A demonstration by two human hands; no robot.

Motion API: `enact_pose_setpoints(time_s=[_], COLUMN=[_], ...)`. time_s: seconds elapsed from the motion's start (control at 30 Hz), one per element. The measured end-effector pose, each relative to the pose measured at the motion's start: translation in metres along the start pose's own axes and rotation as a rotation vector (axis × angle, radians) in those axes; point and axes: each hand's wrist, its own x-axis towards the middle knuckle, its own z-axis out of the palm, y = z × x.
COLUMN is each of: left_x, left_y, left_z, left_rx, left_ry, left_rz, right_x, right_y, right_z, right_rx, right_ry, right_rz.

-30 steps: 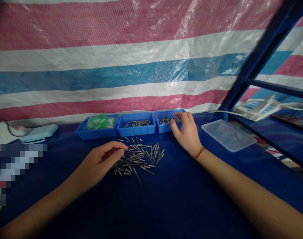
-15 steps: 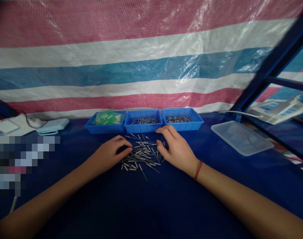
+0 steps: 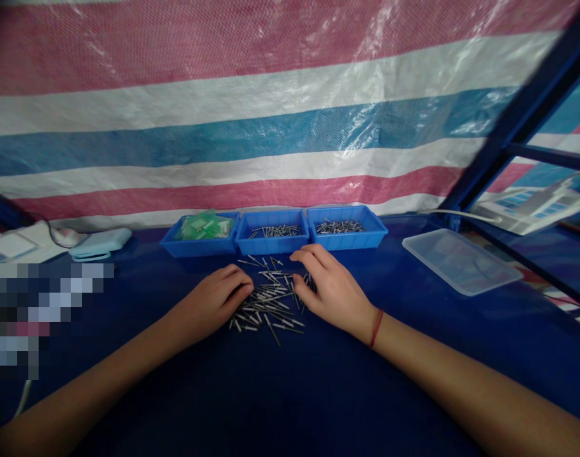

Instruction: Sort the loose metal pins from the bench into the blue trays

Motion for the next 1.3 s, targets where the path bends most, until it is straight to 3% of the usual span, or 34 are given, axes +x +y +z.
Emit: enact_pose_setpoints(time_s=[0.27,0.47,0.73,1.03,1.3], left_x=[-0.003,-0.002,-0.008,-0.007,-0.010], left_y=[0.010,0.017,0.033,0.039,0.041], left_z=[0.000,0.000,-0.004,0.005,0.001], left_rx=[0.020,0.015,-0.412,-0.803,-0.597], left_ry=[0.000,0.045,0.168,0.117,0.104], left_rz=[0.144,0.154,-0.047,-0.183,-0.059], right_x=[0.000,0.000,-0.003,-0.003,-0.005], right_y=[0.001,-0.001,-0.015,-0.030,-0.027], right_z=[0.001,-0.001,-0.002,-0.002,-0.001], right_rx=[0.019,0.049,0.050,0.221,0.199], right_ry=[-0.004,0.006,-0.081,-0.063,-0.028], right_rz=[-0.023,-0.043,-0.274,-0.209,-0.235])
